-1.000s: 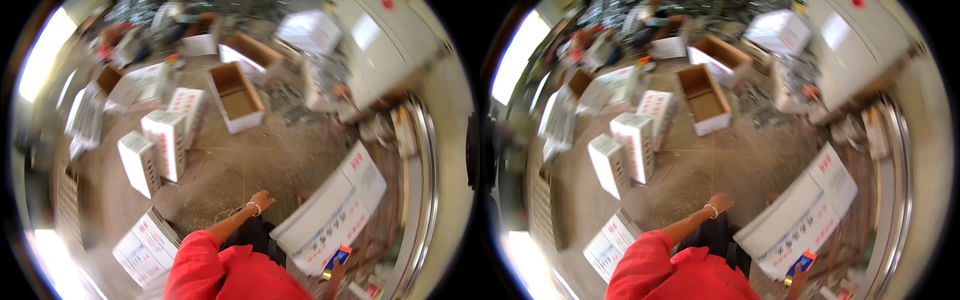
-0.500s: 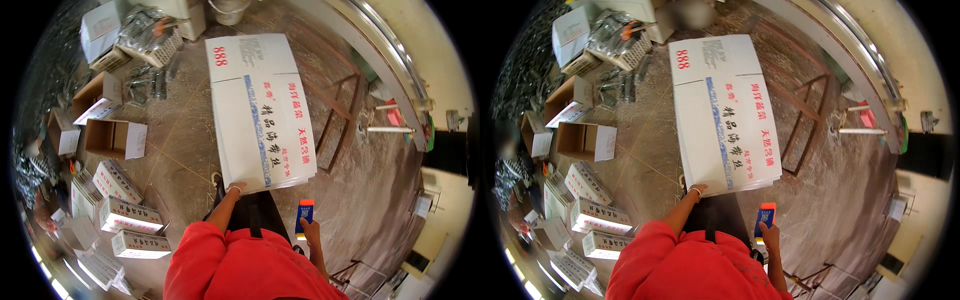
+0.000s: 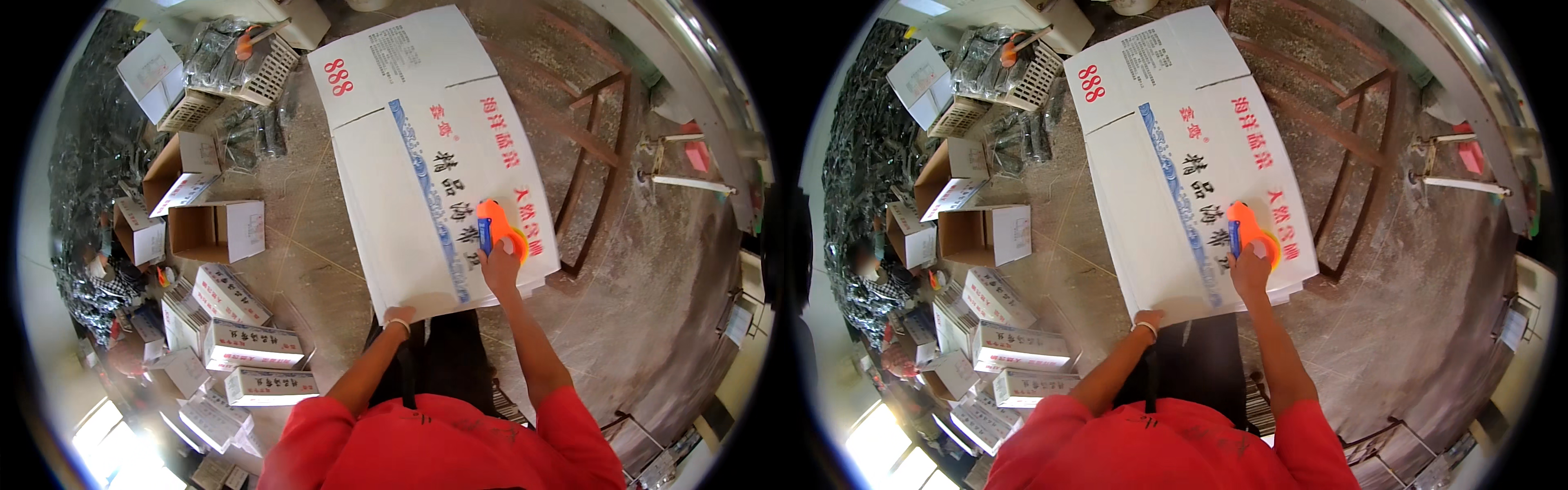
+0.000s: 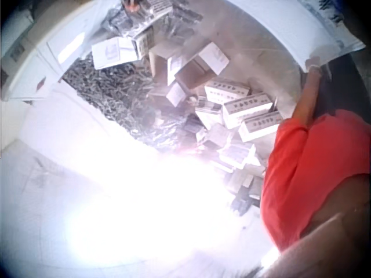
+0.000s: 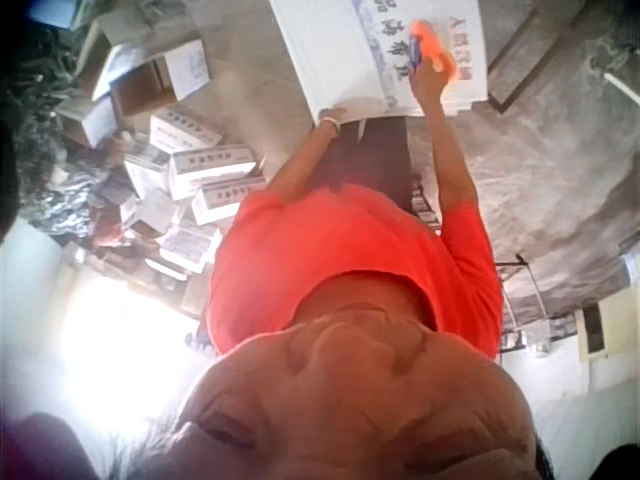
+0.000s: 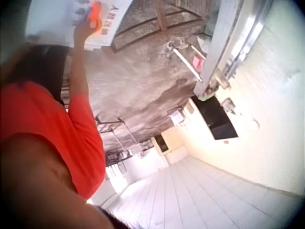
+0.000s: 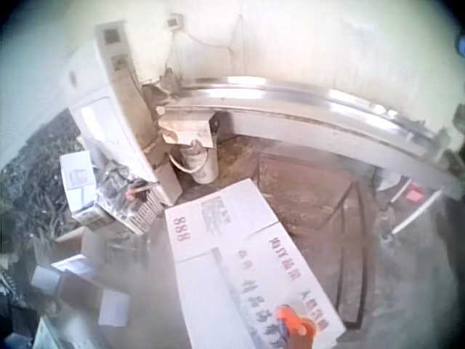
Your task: The person assembles flat-packed cardboard boxes by folding the flaps and securing them with a handheld tape dispenser. They repeatedly pick up a flat box, fold it into shape, and apply tape to the seams before moving to the next unit.
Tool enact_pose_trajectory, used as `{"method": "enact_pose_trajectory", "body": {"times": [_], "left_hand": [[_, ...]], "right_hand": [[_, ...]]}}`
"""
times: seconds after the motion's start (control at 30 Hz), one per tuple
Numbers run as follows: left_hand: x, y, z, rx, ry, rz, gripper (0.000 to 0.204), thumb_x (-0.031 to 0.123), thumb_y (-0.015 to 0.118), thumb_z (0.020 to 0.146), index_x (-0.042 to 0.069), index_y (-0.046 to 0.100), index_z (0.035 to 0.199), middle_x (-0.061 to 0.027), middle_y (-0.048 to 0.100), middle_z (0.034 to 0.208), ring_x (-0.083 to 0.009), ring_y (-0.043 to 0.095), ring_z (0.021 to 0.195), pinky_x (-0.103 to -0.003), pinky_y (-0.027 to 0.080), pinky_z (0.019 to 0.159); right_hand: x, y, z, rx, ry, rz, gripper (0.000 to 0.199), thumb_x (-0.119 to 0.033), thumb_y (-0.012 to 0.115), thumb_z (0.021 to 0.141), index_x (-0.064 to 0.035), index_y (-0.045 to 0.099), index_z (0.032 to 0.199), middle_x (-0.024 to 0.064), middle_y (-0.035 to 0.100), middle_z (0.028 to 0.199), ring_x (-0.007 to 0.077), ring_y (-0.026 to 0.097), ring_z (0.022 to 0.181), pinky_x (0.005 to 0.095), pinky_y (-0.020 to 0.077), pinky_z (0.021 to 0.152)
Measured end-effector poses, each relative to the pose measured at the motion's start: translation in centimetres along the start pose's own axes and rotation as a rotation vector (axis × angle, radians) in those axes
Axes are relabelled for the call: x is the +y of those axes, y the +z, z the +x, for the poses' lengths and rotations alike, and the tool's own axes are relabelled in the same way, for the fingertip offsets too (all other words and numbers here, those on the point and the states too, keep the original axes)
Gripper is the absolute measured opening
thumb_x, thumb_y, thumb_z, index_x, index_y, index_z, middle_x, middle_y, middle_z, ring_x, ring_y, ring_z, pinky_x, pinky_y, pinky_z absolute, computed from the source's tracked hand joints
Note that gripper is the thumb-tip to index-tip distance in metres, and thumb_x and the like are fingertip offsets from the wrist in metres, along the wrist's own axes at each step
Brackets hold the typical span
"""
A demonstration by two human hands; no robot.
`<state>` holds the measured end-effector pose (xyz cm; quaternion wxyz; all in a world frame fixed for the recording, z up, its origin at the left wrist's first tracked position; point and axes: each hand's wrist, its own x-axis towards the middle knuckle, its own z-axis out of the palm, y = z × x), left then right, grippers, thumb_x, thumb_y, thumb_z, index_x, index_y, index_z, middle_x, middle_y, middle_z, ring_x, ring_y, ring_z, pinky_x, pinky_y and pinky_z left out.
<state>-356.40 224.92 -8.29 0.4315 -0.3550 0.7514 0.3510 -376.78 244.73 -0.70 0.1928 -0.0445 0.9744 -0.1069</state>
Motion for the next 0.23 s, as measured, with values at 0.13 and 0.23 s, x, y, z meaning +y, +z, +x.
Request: {"method": "enact_pose_trajectory", "body": {"times": [0.13, 0.23], "left_hand": [[6.0, 0.3, -1.8, -0.086, -0.373, -0.862, 0.041, 0.026, 0.066, 0.074, -0.006, 0.055, 0.099, -0.0197, 0.063, 0.087, -0.028, 0.061, 0.083, -0.034, 0.049, 0.071], [-3.0, 8.0, 6.5, 0.223, -0.232, -0.705, 0.053, 0.032, 0.072, 0.071, 0.015, 0.049, 0.116, -0.0142, 0.062, 0.101, -0.0317, 0.062, 0.086, -0.043, 0.047, 0.08]], "right_hand": [[0.1, 3.2, 1.3, -0.016, -0.014, -0.018, 0.073, -0.034, 0.065, 0.073, 0.0149, 0.032, 0.115, 0.0337, 0.049, 0.103, 0.0383, 0.057, 0.086, 0.0426, 0.0465, 0.068], [0.5, 3.0, 1.1, -0.006, -0.095, -0.163, 0.084, -0.036, 0.066, 0.073, 0.0148, 0.023, 0.124, 0.0309, 0.046, 0.114, 0.0397, 0.044, 0.11, 0.0428, 0.0341, 0.094]]}}
